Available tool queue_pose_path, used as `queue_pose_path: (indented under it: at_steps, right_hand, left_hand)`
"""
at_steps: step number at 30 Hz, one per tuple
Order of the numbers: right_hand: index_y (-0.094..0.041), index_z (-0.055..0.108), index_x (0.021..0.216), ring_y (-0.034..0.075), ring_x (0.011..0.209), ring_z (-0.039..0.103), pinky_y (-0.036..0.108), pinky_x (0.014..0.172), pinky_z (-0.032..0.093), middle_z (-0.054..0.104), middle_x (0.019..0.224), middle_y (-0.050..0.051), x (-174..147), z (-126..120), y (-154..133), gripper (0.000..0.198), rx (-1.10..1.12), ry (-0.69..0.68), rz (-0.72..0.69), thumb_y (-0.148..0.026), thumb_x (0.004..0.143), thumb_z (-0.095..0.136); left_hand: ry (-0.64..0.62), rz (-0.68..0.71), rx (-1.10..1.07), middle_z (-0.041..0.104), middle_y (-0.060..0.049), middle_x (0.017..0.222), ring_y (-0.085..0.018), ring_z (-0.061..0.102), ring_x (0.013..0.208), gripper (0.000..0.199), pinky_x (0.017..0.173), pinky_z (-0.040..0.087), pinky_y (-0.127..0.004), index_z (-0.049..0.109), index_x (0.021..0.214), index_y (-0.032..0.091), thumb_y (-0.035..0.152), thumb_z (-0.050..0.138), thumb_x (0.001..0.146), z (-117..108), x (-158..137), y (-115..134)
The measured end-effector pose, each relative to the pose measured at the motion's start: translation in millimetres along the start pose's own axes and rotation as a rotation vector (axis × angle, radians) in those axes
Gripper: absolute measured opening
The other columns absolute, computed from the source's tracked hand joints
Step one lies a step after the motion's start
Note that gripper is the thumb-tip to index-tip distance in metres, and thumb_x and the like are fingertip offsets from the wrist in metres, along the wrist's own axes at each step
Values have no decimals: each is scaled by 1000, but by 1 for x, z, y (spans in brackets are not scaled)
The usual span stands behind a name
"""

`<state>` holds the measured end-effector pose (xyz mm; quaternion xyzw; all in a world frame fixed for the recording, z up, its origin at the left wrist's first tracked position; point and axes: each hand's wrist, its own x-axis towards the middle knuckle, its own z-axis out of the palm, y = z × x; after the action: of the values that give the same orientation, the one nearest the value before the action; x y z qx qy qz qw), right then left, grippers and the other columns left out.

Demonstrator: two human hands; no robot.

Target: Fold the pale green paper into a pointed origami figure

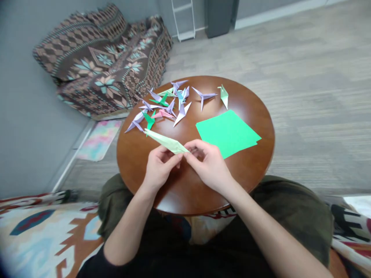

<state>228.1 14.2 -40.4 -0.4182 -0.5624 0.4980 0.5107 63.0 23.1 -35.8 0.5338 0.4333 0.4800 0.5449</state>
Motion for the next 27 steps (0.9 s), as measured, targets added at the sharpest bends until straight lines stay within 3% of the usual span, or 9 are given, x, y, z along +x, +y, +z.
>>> queue_pose_path:
  at_steps: [5,9,14,20,27]
  right_hand:
    - [-18,68,83,12,59,58,26,57,44,68,69,-1,0,-1,0,13,-36,-110,59,-25,93,66]
    - [-17,68,82,12,61,59,26,58,43,70,71,0,0,0,-2,13,-13,-124,74,-25,92,67]
    - [-17,69,80,15,64,62,27,62,46,72,72,2,0,-1,-3,13,18,-119,131,-26,89,68]
    - [-17,68,78,15,63,60,27,61,45,68,69,1,3,-9,-5,10,-38,-99,166,-26,83,68]
    - [-17,66,78,11,55,50,25,55,37,60,63,-4,0,-13,-7,7,-72,-208,159,-21,84,65]
  left_hand:
    - [12,-8,14,62,2,62,-8,52,48,24,46,46,-21,68,74,14,33,83,76,-1,-1,3]
    - [33,67,59,62,2,60,-9,54,48,19,48,48,-21,67,70,15,28,75,80,-3,-1,3]
    - [33,92,135,64,-1,60,-11,58,49,27,50,51,-23,64,66,16,32,66,88,-4,-1,1]
    - [52,72,149,63,1,63,-11,59,51,25,50,52,-22,63,69,16,33,78,81,-6,-1,0]
    - [21,60,140,63,1,64,-10,57,52,20,49,48,-20,64,67,15,25,79,76,-9,0,-2]
